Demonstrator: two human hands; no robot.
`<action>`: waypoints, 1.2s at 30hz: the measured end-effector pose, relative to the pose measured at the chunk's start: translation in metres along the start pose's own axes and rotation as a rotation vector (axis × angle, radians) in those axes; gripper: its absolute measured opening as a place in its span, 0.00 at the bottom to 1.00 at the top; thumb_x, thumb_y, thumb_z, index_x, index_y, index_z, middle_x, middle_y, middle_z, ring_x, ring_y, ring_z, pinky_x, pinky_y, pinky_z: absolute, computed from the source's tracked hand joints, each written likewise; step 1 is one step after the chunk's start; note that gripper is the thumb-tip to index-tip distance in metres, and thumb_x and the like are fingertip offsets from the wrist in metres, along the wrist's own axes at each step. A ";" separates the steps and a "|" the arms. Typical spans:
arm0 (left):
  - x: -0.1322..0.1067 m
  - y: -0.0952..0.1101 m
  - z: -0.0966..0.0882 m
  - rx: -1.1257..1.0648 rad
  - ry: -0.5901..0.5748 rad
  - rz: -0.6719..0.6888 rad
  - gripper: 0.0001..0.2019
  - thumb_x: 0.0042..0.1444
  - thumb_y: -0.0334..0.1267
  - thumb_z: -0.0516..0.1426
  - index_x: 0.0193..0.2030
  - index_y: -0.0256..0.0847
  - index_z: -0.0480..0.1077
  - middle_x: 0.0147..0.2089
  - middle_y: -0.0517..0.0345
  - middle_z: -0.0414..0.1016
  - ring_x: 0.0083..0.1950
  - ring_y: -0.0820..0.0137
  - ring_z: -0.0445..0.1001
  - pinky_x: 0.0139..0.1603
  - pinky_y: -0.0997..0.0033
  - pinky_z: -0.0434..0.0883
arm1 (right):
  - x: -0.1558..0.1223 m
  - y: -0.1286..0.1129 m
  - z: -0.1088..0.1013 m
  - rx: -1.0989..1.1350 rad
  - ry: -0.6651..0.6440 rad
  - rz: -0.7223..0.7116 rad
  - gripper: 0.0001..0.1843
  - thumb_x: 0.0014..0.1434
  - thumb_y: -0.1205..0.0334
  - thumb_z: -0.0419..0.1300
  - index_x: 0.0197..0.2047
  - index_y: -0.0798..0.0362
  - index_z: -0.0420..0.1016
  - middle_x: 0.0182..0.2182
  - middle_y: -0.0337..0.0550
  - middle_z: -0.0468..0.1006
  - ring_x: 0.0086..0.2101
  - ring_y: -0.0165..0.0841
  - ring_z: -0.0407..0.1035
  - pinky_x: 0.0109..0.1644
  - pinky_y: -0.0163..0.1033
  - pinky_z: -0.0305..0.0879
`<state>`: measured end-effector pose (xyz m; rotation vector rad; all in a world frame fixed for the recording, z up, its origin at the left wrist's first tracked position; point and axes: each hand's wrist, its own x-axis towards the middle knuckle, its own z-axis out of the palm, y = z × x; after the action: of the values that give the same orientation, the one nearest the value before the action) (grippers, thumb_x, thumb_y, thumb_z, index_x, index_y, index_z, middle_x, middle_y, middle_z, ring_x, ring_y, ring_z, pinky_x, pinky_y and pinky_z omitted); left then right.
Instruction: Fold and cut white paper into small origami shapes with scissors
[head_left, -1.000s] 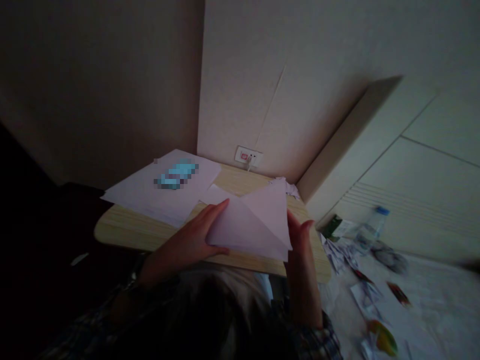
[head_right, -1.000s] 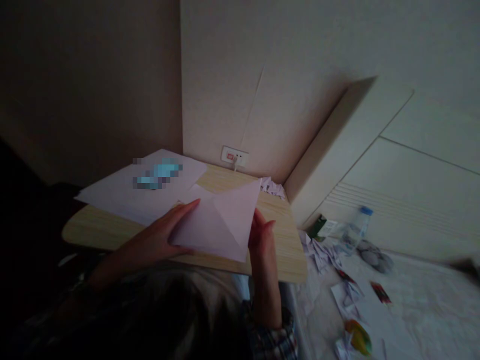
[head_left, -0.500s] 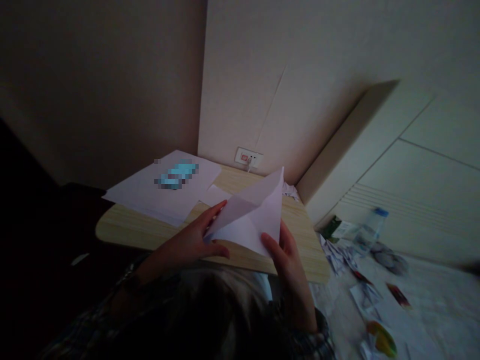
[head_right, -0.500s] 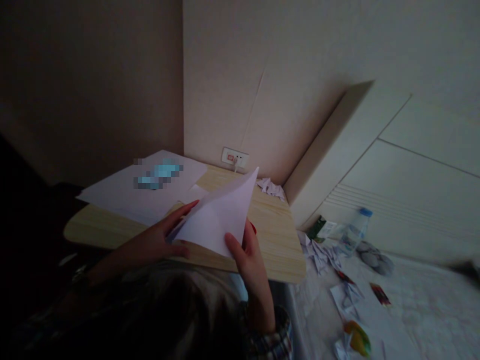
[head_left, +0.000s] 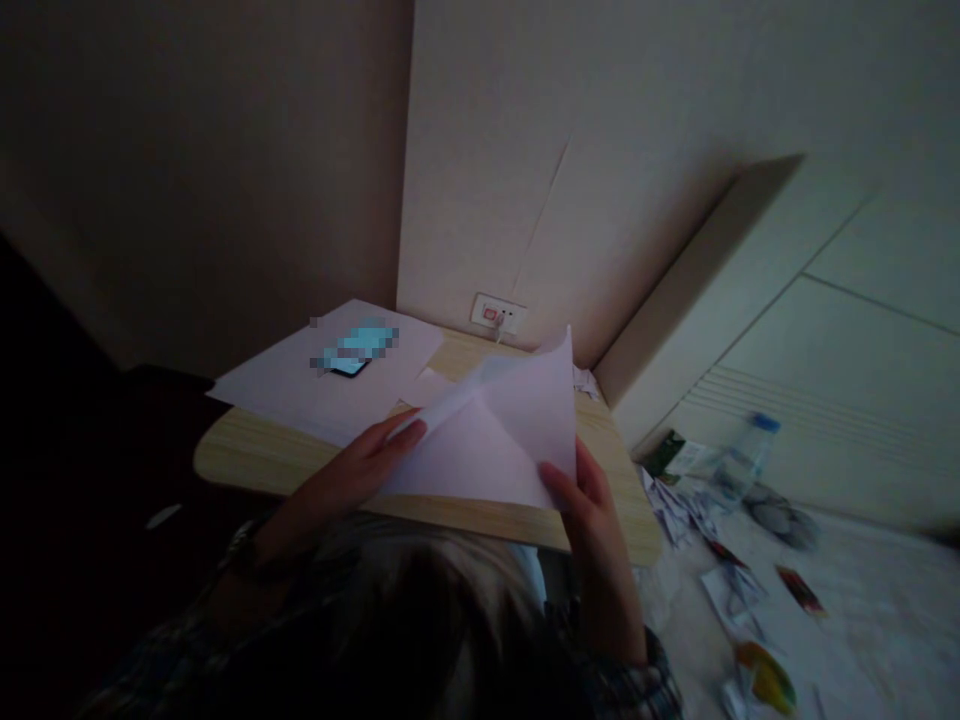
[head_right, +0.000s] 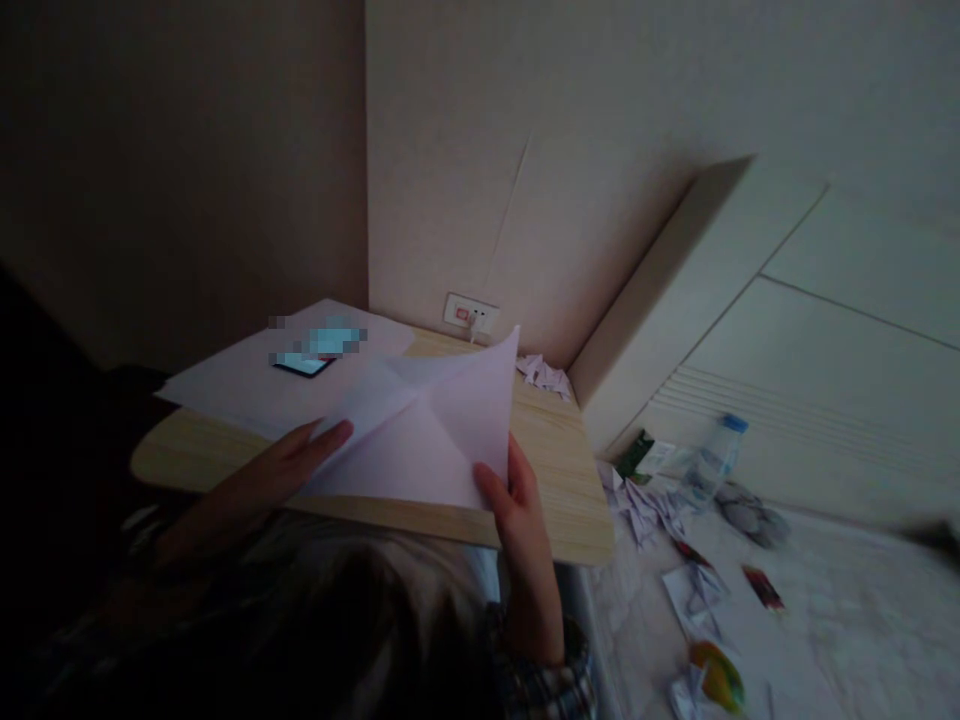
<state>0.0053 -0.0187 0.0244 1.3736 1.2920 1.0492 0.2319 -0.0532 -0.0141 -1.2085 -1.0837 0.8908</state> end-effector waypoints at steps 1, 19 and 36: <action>0.001 -0.001 0.000 -0.031 -0.032 -0.080 0.17 0.52 0.52 0.57 0.40 0.44 0.78 0.37 0.55 0.82 0.46 0.55 0.78 0.46 0.62 0.74 | 0.001 0.001 -0.001 -0.012 0.014 -0.009 0.24 0.50 0.56 0.63 0.52 0.46 0.74 0.50 0.43 0.78 0.51 0.46 0.70 0.58 0.55 0.63; 0.010 -0.017 -0.002 -0.400 -0.046 -0.309 0.21 0.51 0.49 0.61 0.48 0.38 0.71 0.45 0.47 0.80 0.45 0.55 0.78 0.40 0.62 0.75 | 0.009 0.009 -0.002 0.179 0.105 0.079 0.19 0.45 0.60 0.67 0.43 0.51 0.78 0.40 0.42 0.83 0.43 0.42 0.74 0.51 0.49 0.67; 0.017 -0.031 -0.004 -0.415 -0.050 -0.305 0.10 0.53 0.42 0.61 0.40 0.41 0.74 0.39 0.53 0.82 0.42 0.59 0.79 0.36 0.68 0.74 | 0.011 0.013 -0.014 0.088 0.071 0.045 0.17 0.43 0.59 0.68 0.40 0.47 0.80 0.39 0.38 0.83 0.40 0.40 0.74 0.44 0.41 0.67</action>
<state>-0.0030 -0.0014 -0.0056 0.8549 1.1253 0.9942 0.2492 -0.0442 -0.0250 -1.1868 -0.9544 0.9136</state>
